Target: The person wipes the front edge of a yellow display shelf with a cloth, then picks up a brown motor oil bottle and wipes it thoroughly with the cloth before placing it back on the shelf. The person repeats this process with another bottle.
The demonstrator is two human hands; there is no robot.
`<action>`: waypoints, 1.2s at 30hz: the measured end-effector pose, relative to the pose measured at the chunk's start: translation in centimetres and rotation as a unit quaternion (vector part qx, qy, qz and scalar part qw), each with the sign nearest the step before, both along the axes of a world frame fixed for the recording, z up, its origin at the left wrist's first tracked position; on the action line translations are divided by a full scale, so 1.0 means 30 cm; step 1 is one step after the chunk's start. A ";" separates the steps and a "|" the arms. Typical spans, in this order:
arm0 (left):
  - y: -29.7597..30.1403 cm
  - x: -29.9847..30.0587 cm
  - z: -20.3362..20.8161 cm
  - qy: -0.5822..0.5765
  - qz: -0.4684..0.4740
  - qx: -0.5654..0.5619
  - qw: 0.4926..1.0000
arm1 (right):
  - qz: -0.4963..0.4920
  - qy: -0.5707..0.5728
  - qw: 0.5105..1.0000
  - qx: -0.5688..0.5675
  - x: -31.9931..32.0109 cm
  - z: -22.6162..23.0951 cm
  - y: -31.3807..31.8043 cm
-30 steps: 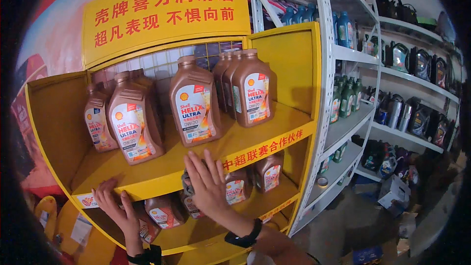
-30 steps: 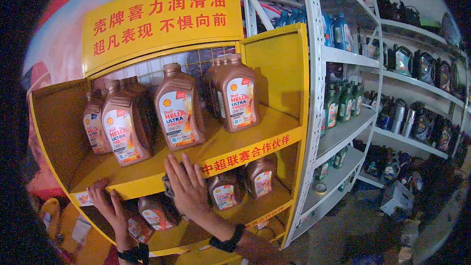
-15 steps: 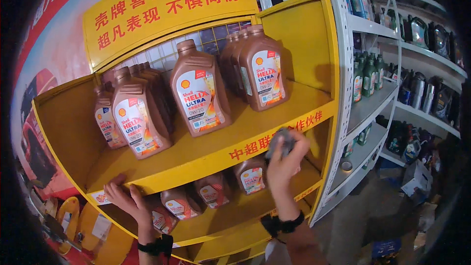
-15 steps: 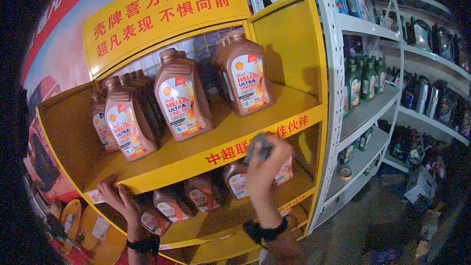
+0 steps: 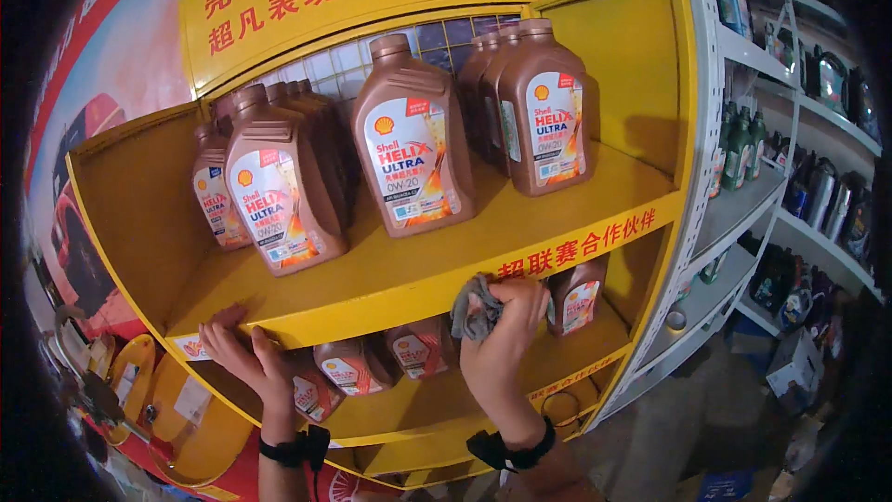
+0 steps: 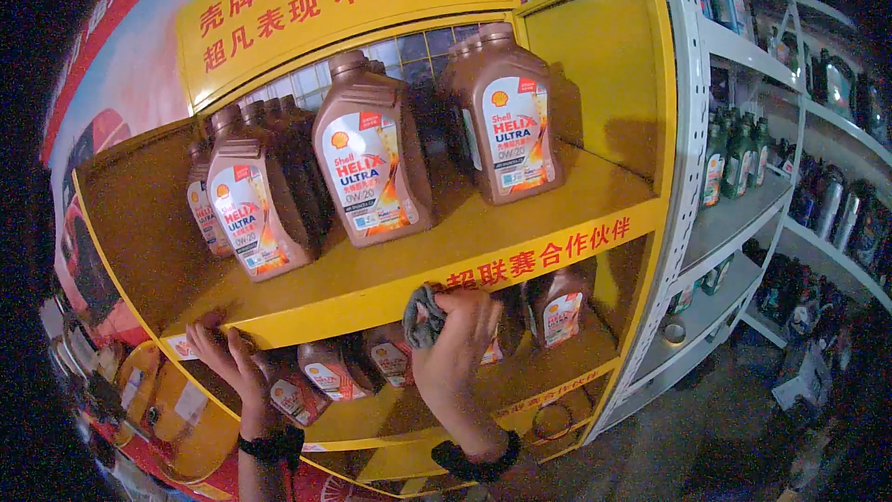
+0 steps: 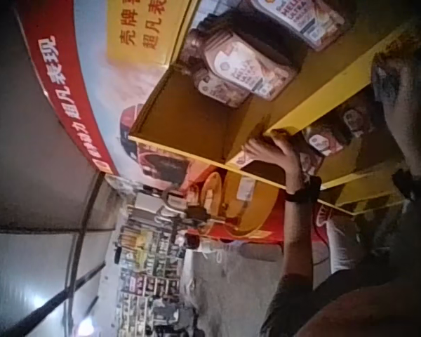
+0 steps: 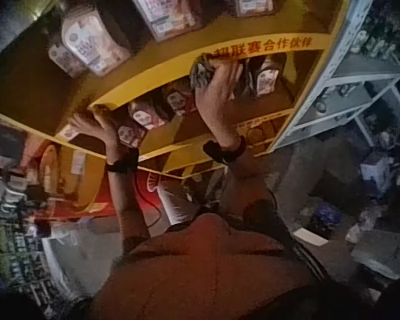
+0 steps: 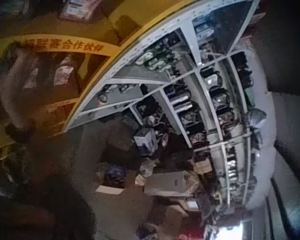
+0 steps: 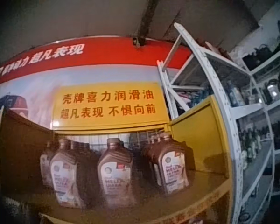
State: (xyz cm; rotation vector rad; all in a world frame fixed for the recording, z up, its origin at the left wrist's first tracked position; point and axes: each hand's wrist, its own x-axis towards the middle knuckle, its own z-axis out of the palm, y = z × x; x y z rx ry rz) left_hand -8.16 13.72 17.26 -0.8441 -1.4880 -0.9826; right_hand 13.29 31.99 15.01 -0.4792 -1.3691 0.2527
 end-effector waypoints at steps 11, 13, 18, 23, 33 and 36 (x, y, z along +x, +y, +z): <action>-0.007 -0.001 0.007 0.024 0.002 -0.020 1.000 | -0.012 -0.008 0.999 -0.043 0.039 -0.028 0.010; 0.000 -0.016 -0.010 0.032 0.027 -0.011 0.999 | -0.008 -0.007 0.999 -0.034 0.041 0.007 0.009; -0.005 -0.020 -0.003 0.048 0.028 -0.013 0.998 | 0.012 0.000 0.998 -0.055 0.040 -0.028 0.016; 0.009 -0.049 -0.013 0.069 0.034 -0.003 0.997 | -0.013 -0.018 0.999 -0.023 0.045 0.037 0.029; -0.002 -0.040 -0.013 0.064 0.027 -0.010 0.998 | -0.029 0.023 0.999 -0.035 0.072 0.033 0.077; -0.001 -0.047 -0.022 0.052 -0.018 0.004 0.998 | -0.025 0.023 0.997 -0.067 0.065 0.004 0.055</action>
